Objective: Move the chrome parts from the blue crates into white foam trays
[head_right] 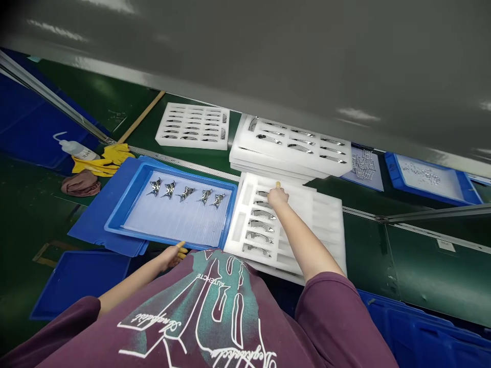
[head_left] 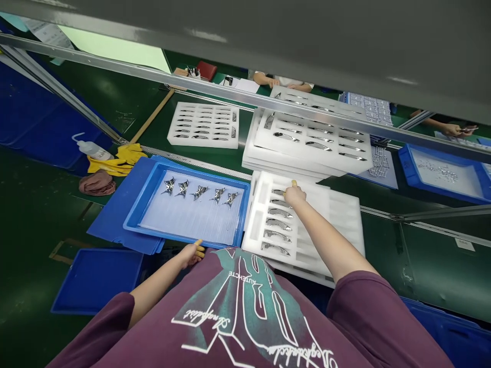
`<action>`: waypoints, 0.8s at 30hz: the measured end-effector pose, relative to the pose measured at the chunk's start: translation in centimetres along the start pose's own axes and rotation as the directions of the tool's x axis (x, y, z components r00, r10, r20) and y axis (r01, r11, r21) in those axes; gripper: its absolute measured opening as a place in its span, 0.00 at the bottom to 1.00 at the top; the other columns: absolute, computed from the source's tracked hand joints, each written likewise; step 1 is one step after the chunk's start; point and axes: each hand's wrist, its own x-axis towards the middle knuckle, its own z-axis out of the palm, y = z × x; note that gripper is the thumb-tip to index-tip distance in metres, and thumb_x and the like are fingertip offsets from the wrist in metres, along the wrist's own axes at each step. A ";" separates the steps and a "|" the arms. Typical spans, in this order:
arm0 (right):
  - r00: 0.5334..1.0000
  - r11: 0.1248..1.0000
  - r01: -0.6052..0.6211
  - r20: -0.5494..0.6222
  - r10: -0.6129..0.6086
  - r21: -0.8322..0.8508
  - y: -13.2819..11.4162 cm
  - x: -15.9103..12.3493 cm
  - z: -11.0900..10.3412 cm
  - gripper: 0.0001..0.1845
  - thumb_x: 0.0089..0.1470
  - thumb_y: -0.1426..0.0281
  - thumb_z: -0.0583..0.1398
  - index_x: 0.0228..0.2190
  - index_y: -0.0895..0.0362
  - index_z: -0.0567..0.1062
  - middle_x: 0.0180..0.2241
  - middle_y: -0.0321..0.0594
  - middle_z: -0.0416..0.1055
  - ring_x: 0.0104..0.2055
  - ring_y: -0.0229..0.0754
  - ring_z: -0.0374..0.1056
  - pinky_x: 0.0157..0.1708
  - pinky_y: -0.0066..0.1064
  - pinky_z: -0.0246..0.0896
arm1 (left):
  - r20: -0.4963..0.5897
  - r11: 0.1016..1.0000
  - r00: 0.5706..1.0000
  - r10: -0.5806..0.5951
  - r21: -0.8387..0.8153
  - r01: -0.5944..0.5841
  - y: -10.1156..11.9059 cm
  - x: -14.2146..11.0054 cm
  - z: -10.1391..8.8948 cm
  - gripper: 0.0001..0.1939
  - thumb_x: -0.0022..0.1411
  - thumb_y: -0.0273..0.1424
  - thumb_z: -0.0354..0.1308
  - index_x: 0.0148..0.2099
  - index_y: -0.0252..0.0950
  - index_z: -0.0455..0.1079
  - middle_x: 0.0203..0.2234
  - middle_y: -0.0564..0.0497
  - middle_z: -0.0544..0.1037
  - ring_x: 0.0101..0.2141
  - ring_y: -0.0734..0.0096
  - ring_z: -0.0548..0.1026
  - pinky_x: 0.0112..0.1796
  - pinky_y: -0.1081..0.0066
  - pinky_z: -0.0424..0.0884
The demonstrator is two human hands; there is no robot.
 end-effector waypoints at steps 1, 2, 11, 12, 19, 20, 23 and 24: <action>1.000 1.000 -0.007 0.000 0.007 -0.002 0.1 -0.1 0.1 0.16 0.54 0.74 0.56 0.42 0.60 0.79 0.67 0.53 0.48 0.61 0.60 0.57 0.53 0.53 0.62 | 0.066 0.999 0.998 0.015 0.034 -0.018 0.1 0.1 0.9 0.12 0.57 0.34 0.63 0.27 0.33 0.68 0.15 0.47 0.70 0.14 0.71 0.64 0.16 0.75 0.55; 1.000 1.000 -0.012 -0.002 0.012 -0.001 0.2 -0.2 0.2 0.17 0.53 0.75 0.55 0.43 0.60 0.78 0.68 0.51 0.47 0.61 0.59 0.57 0.53 0.53 0.62 | 0.111 0.998 0.993 0.031 0.051 -0.037 0.4 0.4 1.9 0.11 0.54 0.32 0.65 0.26 0.33 0.68 0.14 0.49 0.69 0.14 0.72 0.63 0.16 0.75 0.54; 0.999 0.984 -0.013 -0.038 0.020 0.177 0.8 -1.0 0.3 0.15 0.52 0.72 0.55 0.38 0.57 0.78 0.66 0.49 0.53 0.62 0.59 0.57 0.52 0.54 0.64 | 0.093 0.986 0.982 0.163 0.003 -0.164 8.2 5.3 10.3 0.09 0.55 0.29 0.63 0.30 0.34 0.64 0.20 0.50 0.71 0.15 0.79 0.57 0.19 0.77 0.47; 0.998 0.981 -0.019 -0.052 0.030 0.191 0.9 -1.6 0.3 0.15 0.53 0.72 0.54 0.39 0.57 0.78 0.65 0.49 0.54 0.63 0.58 0.55 0.54 0.52 0.62 | 0.089 0.986 0.983 0.163 0.001 -0.164 9.0 5.8 10.9 0.09 0.56 0.29 0.63 0.30 0.35 0.64 0.20 0.51 0.71 0.15 0.80 0.57 0.19 0.77 0.48; 0.959 0.957 -0.140 -0.204 0.194 0.253 2.0 -8.1 2.0 0.26 0.57 0.70 0.51 0.56 0.58 0.70 0.66 0.47 0.55 0.66 0.49 0.53 0.64 0.39 0.52 | 0.037 0.993 0.993 0.110 0.032 -0.112 11.9 7.9 13.7 0.11 0.61 0.33 0.58 0.29 0.34 0.62 0.20 0.53 0.69 0.16 0.79 0.56 0.19 0.77 0.51; 0.960 0.955 -0.161 -0.186 0.210 0.248 2.1 -8.7 2.2 0.26 0.57 0.70 0.51 0.57 0.58 0.69 0.66 0.47 0.54 0.67 0.48 0.53 0.64 0.39 0.52 | 0.028 0.993 0.994 0.107 0.040 -0.108 12.1 8.2 13.9 0.11 0.61 0.32 0.58 0.29 0.34 0.62 0.20 0.53 0.69 0.16 0.80 0.56 0.19 0.78 0.51; 0.967 0.957 -0.189 -0.127 0.220 0.221 2.1 -9.8 2.8 0.28 0.59 0.69 0.50 0.60 0.60 0.65 0.67 0.49 0.50 0.68 0.48 0.50 0.65 0.38 0.50 | 0.000 0.993 0.995 0.101 0.058 -0.101 12.4 9.1 14.1 0.11 0.60 0.31 0.59 0.29 0.34 0.62 0.20 0.54 0.68 0.16 0.80 0.56 0.19 0.78 0.50; 0.969 0.958 -0.191 -0.111 0.219 0.214 2.1 -10.0 2.8 0.29 0.60 0.68 0.50 0.61 0.61 0.64 0.68 0.50 0.49 0.69 0.49 0.48 0.65 0.38 0.49 | -0.004 0.993 0.995 0.099 0.062 -0.099 12.4 9.4 14.2 0.11 0.59 0.30 0.60 0.29 0.33 0.62 0.20 0.54 0.68 0.16 0.80 0.56 0.19 0.78 0.51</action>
